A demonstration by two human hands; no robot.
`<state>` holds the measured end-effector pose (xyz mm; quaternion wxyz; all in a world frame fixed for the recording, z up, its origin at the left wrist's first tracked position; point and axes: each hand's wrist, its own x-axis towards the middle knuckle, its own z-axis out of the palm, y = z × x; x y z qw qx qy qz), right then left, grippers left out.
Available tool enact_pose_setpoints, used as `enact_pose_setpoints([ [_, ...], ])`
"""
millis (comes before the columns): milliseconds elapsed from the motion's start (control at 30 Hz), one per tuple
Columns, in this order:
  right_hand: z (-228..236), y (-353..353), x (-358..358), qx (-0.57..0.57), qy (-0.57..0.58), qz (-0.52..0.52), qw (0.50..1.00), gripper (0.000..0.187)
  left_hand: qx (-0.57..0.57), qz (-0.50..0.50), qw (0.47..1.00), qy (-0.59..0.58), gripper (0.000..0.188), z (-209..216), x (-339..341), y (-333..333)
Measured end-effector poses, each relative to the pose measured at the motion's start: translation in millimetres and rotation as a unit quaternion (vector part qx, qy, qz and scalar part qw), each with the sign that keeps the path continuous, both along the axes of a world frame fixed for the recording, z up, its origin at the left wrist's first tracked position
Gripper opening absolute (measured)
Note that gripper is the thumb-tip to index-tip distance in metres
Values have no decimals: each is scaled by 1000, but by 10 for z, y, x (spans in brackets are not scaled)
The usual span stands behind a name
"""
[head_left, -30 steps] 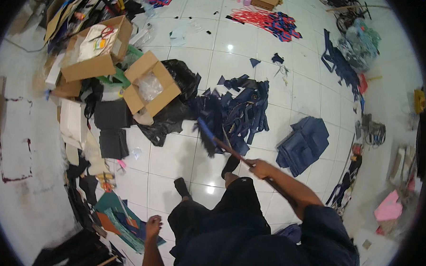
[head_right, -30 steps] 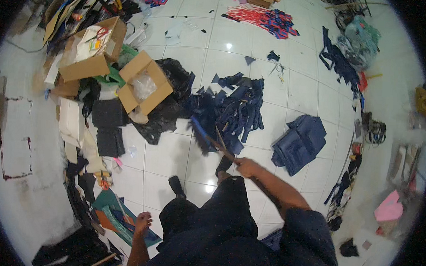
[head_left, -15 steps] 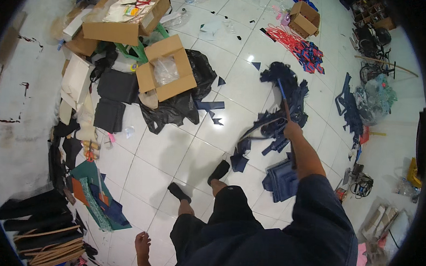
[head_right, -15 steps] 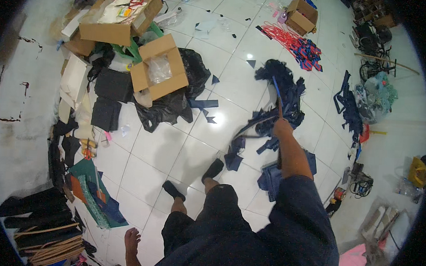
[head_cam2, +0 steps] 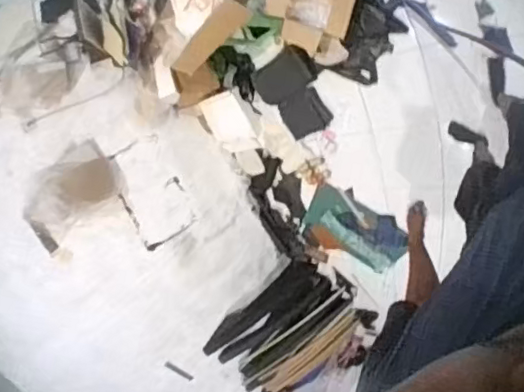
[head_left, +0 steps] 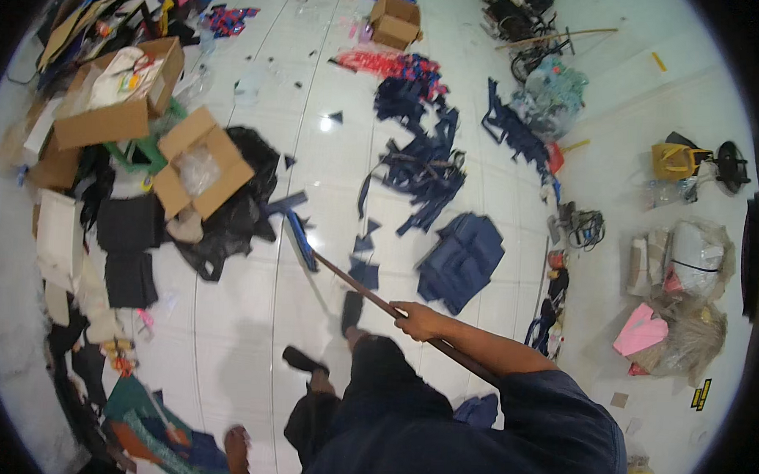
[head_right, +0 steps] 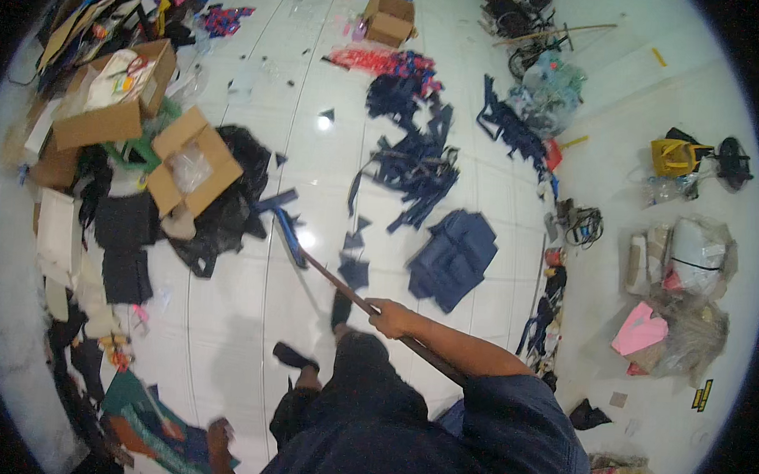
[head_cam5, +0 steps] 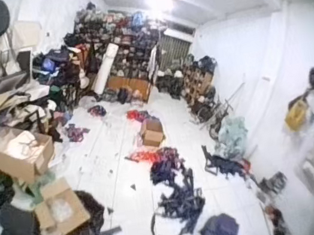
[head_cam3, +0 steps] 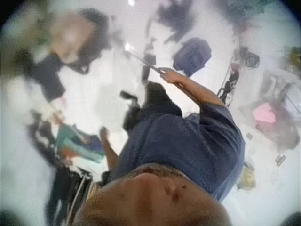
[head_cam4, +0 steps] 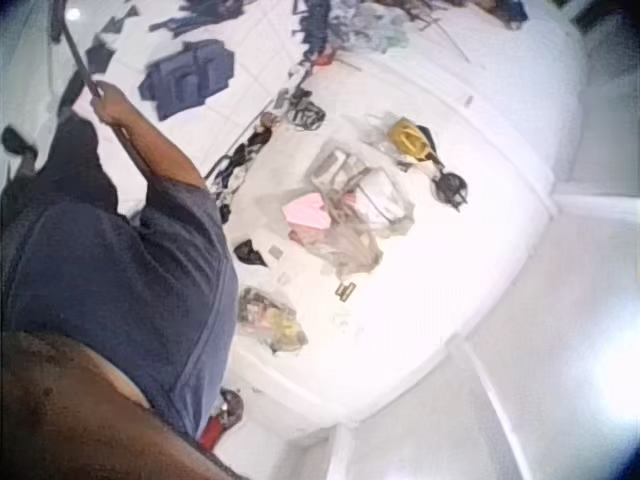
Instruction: The person handles a blue fabric strap and then sweeps various textile scraps into a pile on a tiled floor using a broom.
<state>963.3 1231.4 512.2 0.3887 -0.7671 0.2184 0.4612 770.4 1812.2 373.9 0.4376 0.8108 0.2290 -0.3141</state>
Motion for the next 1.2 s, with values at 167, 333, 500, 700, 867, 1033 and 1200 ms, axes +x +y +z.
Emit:
enact_pose_setpoints([
  [167,-430,322,-943,16,50,50,997,39,-60,332,941,-32,17,553,441,200],
  [333,-1148,-897,-1116,-31,-109,170,979,39,-106,242,964,-2,18,665,-69,19],
  [500,-1514,-2320,65,-351,-156,170,907,28,41,305,943,128,22,672,-1120,-659],
  [700,-944,-3256,164,-315,-191,86,926,34,73,350,905,228,27,921,-2073,-1987],
  [867,-110,-3205,-1097,-36,-7,24,999,38,-20,184,938,292,38,748,-2025,-3241],
  [1033,-377,-2920,-1582,63,87,115,987,37,-23,144,977,157,35,802,-1129,-3636],
  [1200,-978,-3337,-1104,-102,-5,337,936,40,1,225,974,11,29,1071,-510,-3373],
])
